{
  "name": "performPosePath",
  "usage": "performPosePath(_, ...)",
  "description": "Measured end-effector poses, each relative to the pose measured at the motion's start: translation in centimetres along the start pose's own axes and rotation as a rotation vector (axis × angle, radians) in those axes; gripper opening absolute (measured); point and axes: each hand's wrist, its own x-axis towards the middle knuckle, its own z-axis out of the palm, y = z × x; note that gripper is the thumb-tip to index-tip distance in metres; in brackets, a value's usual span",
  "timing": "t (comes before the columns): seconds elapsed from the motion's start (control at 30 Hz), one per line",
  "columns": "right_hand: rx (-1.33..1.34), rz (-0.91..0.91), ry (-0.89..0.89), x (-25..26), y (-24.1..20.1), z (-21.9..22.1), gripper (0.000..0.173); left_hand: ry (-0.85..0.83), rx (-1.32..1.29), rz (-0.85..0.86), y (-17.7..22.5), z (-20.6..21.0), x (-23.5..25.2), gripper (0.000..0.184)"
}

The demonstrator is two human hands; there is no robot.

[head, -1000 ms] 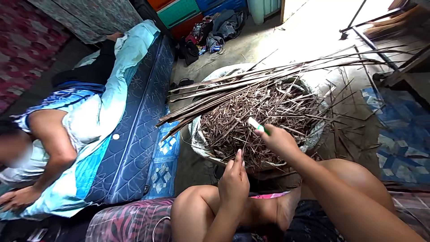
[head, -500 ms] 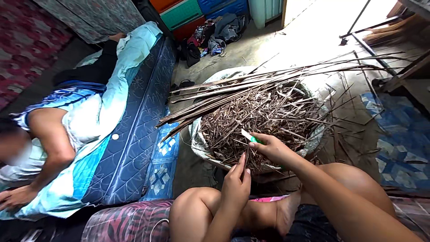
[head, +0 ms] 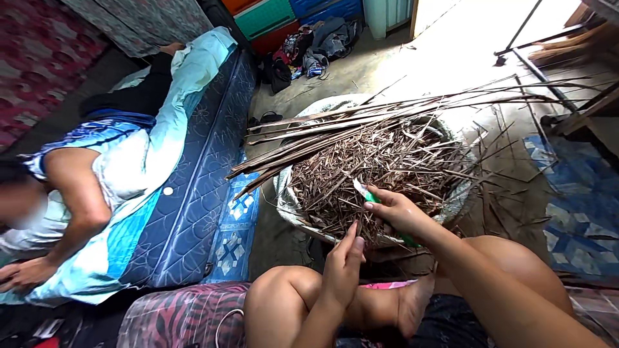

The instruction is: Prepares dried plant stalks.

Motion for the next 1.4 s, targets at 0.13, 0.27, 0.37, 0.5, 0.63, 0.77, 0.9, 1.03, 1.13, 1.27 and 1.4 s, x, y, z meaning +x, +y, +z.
performPosePath(0.13,0.065,0.006,-0.069,-0.3,-0.5,-0.2,0.060,-0.053,-0.420,-0.132,0.7,-0.3,-0.1,0.046)
performPosePath(0.27,0.092,0.021,-0.131,-0.7,-0.8,-0.3,0.061,0.013,-0.446,-0.191,1.2,-0.4,0.0,0.028)
performPosePath(0.37,0.085,0.038,-0.108,-0.7,-0.8,-0.2,0.060,0.034,-0.374,-0.216,1.5,-0.5,0.0,0.022)
performPosePath(0.5,0.138,0.089,-0.135,-0.9,-1.3,-0.6,0.057,0.050,-0.253,-0.195,1.7,-0.5,-0.3,0.021)
performPosePath(0.63,0.193,0.104,-0.127,-1.0,-1.5,-0.9,0.057,0.055,-0.214,-0.145,1.8,-0.6,-0.7,0.022)
performPosePath(0.77,0.240,0.069,-0.010,-0.6,-1.6,-1.6,0.054,0.038,-0.236,-0.135,1.7,-0.5,-1.2,0.021)
performPosePath(0.9,0.356,0.022,0.041,-0.3,-1.5,-3.3,0.051,0.020,-0.283,-0.118,1.6,-0.5,-1.8,0.022)
performPosePath(1.03,0.203,0.010,-0.161,-1.2,-1.5,-2.4,0.057,0.046,-0.294,-0.109,1.5,-0.7,-1.8,0.023)
performPosePath(1.13,0.089,0.053,-0.296,-1.9,-1.0,-0.6,0.060,0.081,-0.296,-0.108,1.5,-1.2,-1.7,0.024)
performPosePath(1.27,0.133,0.040,-0.223,-2.1,-1.4,-0.5,0.058,0.065,-0.278,-0.092,1.6,-1.9,-2.0,0.024)
performPosePath(1.4,0.240,0.018,-0.094,-2.1,-2.0,-1.9,0.058,0.006,-0.251,-0.062,1.1,-2.5,-2.2,0.023)
